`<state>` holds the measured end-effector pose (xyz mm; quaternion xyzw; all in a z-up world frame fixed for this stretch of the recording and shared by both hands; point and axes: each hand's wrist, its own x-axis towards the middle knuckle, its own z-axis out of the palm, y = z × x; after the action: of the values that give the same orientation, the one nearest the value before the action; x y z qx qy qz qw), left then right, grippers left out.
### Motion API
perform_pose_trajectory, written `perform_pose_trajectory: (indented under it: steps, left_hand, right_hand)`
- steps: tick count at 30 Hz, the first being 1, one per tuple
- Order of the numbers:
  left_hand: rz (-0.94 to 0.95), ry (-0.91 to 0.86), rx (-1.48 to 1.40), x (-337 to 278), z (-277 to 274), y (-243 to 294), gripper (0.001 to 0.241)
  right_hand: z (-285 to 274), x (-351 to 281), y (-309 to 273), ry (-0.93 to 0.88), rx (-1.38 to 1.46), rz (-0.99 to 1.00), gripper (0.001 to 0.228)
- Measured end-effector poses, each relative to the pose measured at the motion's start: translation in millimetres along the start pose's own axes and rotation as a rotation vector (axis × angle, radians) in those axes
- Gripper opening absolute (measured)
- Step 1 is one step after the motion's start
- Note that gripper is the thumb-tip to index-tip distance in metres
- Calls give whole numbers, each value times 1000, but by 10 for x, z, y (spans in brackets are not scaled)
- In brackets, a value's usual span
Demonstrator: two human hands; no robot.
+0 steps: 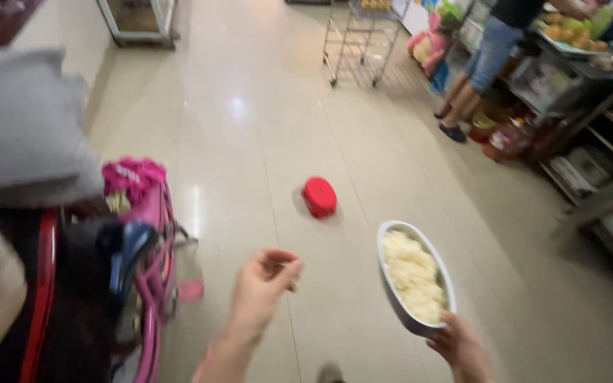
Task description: Preparing a container of ingredients and shaving meat from a vertical rotisserie for service.
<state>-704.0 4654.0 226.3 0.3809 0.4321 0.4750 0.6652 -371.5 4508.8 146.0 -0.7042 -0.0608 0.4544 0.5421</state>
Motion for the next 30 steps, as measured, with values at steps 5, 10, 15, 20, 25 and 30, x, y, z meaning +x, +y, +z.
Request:
perform_pose_trajectory:
  steps: [5,10,15,20,25,30]
  left_hand:
    - [-90,87,50,1450,190,26,16]
    - [-132,324,64,2597,-4,198,51]
    - [-271,551,86,3451,-265,945,48]
    - [-118,638,110,4810,-1410,506,31]
    - [-197,725,14,6107,-1520,1446,33]
    - [-191,546,116,7596,-1285,2220,34]
  right_hand:
    - [528,1874,-290,-5,49,-76,38]
    - [1864,2690,-1492,-138,-41,18,44]
    - [3535,3221,-2340,-381,24,44,47]
    - [4984,3866,-2650,-568,65,117,47]
    - [6222,3977,-3205,-470,-50,241,56]
    - [6951,4854,-3676,-409,-83,137,56]
